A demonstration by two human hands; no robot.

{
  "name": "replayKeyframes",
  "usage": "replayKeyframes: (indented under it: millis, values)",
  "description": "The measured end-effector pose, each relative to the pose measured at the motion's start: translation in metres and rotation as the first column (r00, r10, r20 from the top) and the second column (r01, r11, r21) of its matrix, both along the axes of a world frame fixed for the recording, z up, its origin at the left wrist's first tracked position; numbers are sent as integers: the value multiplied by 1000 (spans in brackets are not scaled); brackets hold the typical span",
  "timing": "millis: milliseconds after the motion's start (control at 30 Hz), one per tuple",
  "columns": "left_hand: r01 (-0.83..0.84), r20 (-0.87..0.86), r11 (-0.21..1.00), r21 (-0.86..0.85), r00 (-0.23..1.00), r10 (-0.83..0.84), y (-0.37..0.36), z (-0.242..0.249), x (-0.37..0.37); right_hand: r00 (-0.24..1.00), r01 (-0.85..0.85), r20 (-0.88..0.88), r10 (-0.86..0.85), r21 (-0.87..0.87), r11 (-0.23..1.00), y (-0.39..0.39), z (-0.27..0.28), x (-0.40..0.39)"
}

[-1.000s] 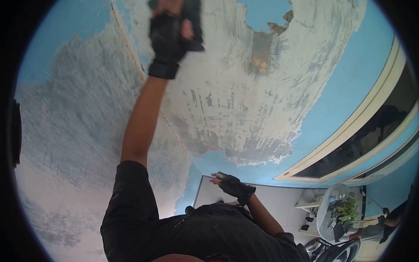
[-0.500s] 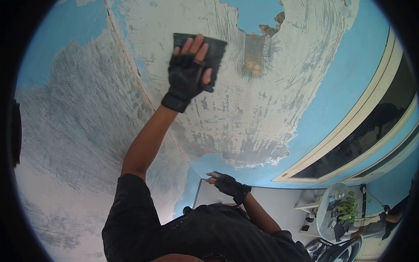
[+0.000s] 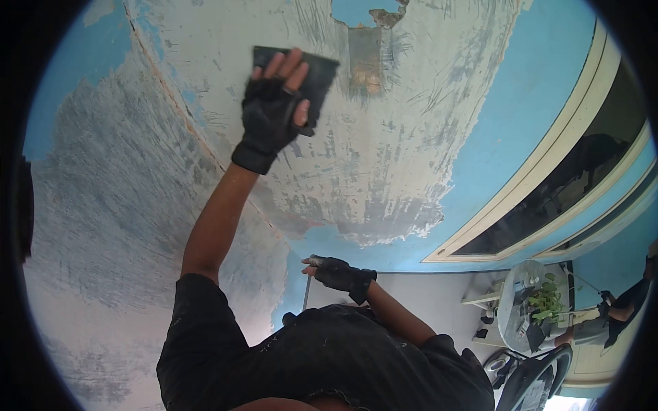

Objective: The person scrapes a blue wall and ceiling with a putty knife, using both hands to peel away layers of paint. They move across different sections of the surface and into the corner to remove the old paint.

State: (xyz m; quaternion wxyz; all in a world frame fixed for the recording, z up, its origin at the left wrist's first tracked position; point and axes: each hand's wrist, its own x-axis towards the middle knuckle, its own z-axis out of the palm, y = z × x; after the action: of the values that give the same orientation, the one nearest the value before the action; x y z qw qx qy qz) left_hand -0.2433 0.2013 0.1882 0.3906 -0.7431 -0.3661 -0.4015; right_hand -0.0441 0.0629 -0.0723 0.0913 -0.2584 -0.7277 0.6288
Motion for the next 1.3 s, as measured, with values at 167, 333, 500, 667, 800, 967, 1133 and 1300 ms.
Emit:
replayKeyframes:
  millis: [167,333,500,667,800,967,1133,1300]
  values:
    - [111,250,946,305,949,-192,20,50,-23,994,49,95,-56,72,996,3,-10,17]
    - [10,120,990,138,992,-26,8,-1,24,982,177,53,-183,108,978,5,4,46]
    - [87,187,975,204,974,-126,13,12,21,958,272,73,-277,66,960,4,-3,74]
    - [129,326,957,259,921,-213,18,13,57,940,301,134,-315,113,947,4,2,102]
    - [115,135,993,-10,984,-113,3,-38,110,945,297,83,-317,198,934,7,-4,119]
    - [227,288,960,166,919,-267,20,-1,125,951,233,144,-273,247,941,18,17,154]
    - [162,318,969,188,923,-216,26,24,166,967,224,74,-243,197,954,38,29,199]
    - [67,219,989,-133,975,-36,16,-123,232,977,196,36,-211,245,949,41,32,249]
